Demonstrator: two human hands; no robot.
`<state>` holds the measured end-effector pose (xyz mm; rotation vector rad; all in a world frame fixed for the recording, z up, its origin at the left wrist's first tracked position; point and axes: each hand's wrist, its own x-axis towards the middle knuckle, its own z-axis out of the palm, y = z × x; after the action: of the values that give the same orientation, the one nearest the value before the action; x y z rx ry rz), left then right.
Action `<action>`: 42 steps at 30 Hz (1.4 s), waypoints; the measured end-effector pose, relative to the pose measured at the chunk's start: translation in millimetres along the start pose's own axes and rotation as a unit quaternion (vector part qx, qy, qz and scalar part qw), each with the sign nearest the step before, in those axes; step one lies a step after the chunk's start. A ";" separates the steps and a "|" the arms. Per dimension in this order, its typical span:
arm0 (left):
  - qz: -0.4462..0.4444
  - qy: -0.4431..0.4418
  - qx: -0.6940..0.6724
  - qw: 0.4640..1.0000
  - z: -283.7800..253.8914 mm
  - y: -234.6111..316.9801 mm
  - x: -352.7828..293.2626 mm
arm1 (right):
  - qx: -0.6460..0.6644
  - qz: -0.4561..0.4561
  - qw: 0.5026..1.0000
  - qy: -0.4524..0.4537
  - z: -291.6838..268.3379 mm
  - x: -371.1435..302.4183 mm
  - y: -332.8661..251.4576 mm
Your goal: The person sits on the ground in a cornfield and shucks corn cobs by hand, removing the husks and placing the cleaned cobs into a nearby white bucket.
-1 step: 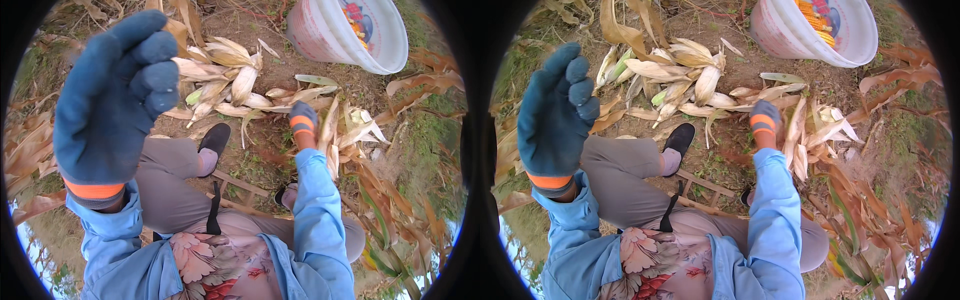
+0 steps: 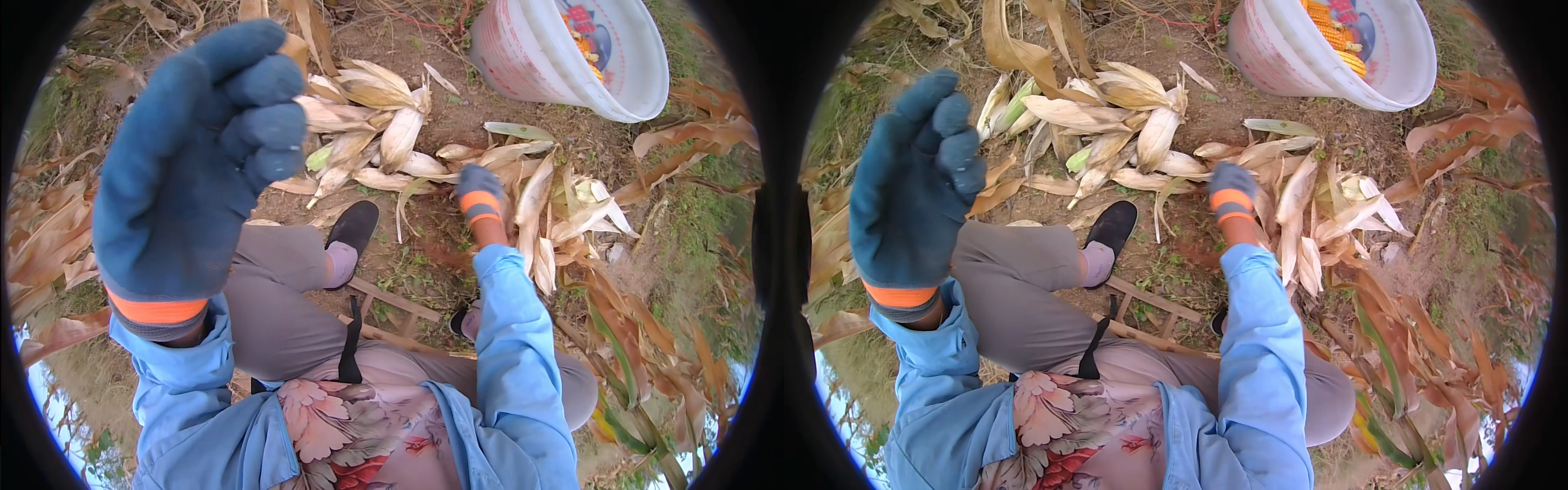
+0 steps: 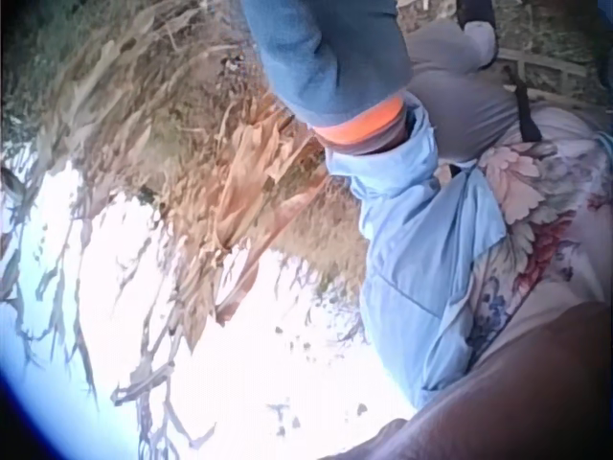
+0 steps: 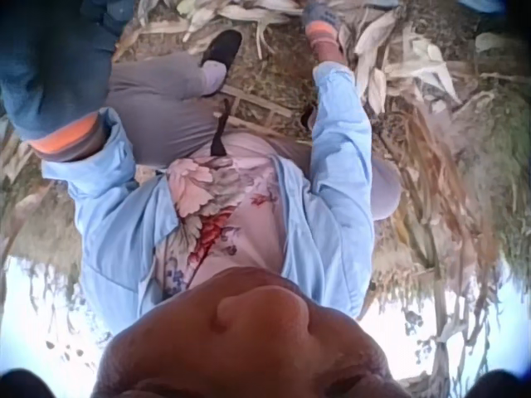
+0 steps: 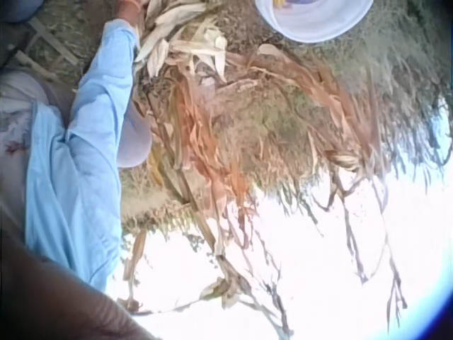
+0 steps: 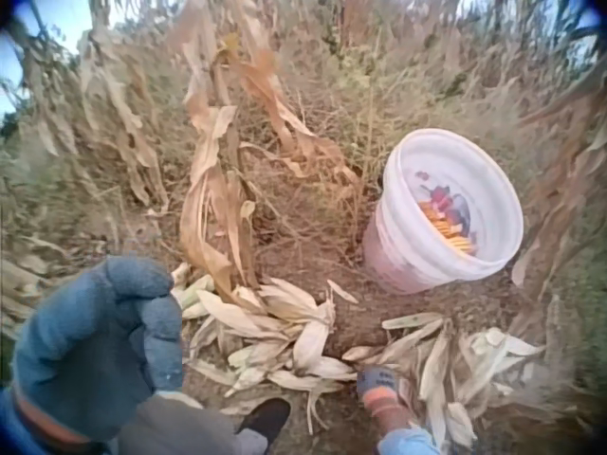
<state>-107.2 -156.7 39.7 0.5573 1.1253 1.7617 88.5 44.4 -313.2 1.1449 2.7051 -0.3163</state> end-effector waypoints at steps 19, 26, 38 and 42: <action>0.009 0.046 0.023 0.999 -15.4 -2.3 17.1 | 0.022 -0.079 0.989 -0.120 72.9 -24.1 -107.7; 0.016 0.127 -0.039 0.991 -9.2 3.5 18.8 | 0.107 0.020 0.970 -0.217 76.8 -29.7 -99.9; -0.030 0.082 0.044 0.995 6.0 -8.4 14.0 | 0.253 0.045 0.964 -0.076 49.3 -74.3 -91.1; -0.055 0.070 0.104 0.991 6.0 -23.2 16.3 | 0.412 -0.050 0.903 0.113 7.5 -67.0 -81.1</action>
<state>-99.2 -136.4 20.6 0.4914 1.4217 1.6190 76.4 -58.5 -293.6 1.2604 2.8880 -1.5448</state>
